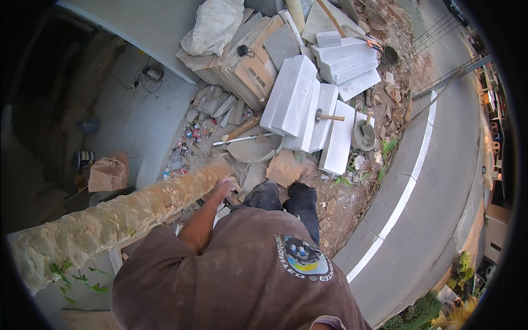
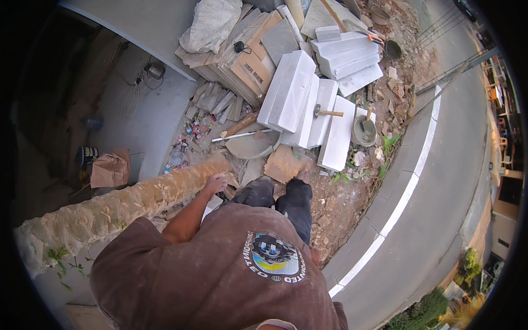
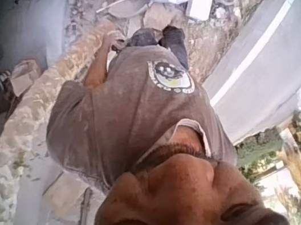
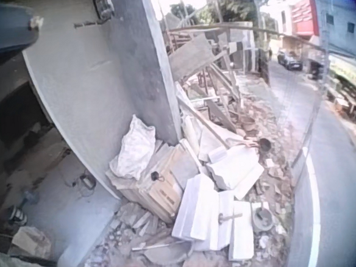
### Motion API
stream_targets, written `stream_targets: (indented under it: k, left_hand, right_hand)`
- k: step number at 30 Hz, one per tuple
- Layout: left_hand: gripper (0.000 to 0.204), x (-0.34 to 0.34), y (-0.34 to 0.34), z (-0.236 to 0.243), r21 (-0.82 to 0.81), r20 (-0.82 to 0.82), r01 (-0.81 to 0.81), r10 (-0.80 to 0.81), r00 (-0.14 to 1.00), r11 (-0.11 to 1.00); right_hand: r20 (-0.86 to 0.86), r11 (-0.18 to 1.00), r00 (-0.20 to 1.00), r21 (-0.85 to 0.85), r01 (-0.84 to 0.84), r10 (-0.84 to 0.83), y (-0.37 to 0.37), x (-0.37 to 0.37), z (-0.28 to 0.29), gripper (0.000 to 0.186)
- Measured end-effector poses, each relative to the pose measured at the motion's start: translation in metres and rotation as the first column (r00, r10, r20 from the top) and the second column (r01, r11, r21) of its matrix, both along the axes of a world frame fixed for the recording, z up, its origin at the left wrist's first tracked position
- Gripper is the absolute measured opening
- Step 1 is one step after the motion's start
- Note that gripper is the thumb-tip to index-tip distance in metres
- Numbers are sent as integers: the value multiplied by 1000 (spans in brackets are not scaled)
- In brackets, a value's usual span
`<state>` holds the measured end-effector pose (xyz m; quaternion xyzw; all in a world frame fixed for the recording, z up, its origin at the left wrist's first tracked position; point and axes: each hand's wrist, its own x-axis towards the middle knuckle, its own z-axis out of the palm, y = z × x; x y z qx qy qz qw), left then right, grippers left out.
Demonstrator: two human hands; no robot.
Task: The person installs white concrete curb stones along a roadside. They use a hammer to tap the stones into place, a string line to ensure alignment, and a tape measure to check spacing. The person also uses a marker to make measurements on the stones.
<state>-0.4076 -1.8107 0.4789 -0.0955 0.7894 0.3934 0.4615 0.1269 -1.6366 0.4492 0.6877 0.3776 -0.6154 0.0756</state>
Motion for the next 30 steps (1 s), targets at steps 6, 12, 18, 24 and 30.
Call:
stream_targets:
  k: [6, 12, 18, 24, 30]
  left_hand:
    - [22, -5, 4, 0, -54, -6, -109, 109, 994, 993]
    - [27, -44, 36, -7, 11, -19, -351, 351, 936, 936]
    - [29, -169, 148, -22, -139, -359, -35, -18, 933, 990]
    - [38, -354, 313, -65, -47, -626, 245, -219, 749, 968]
    - [64, -517, 445, -122, -145, -777, 245, -264, 572, 958]
  right_hand:
    - [-88, 964, 991, 241, 117, -98, 176, -26, 3, 21]
    - [-92, 940, 985, 296, 169, -148, 259, -69, 50, 21]
    - [36, 924, 967, 307, 228, -251, 201, -73, 37, 26]
    - [350, 1000, 937, -30, -1, 12, 109, -130, 59, 27]
    - [343, 986, 925, -98, -138, 163, 45, -206, 91, 34]
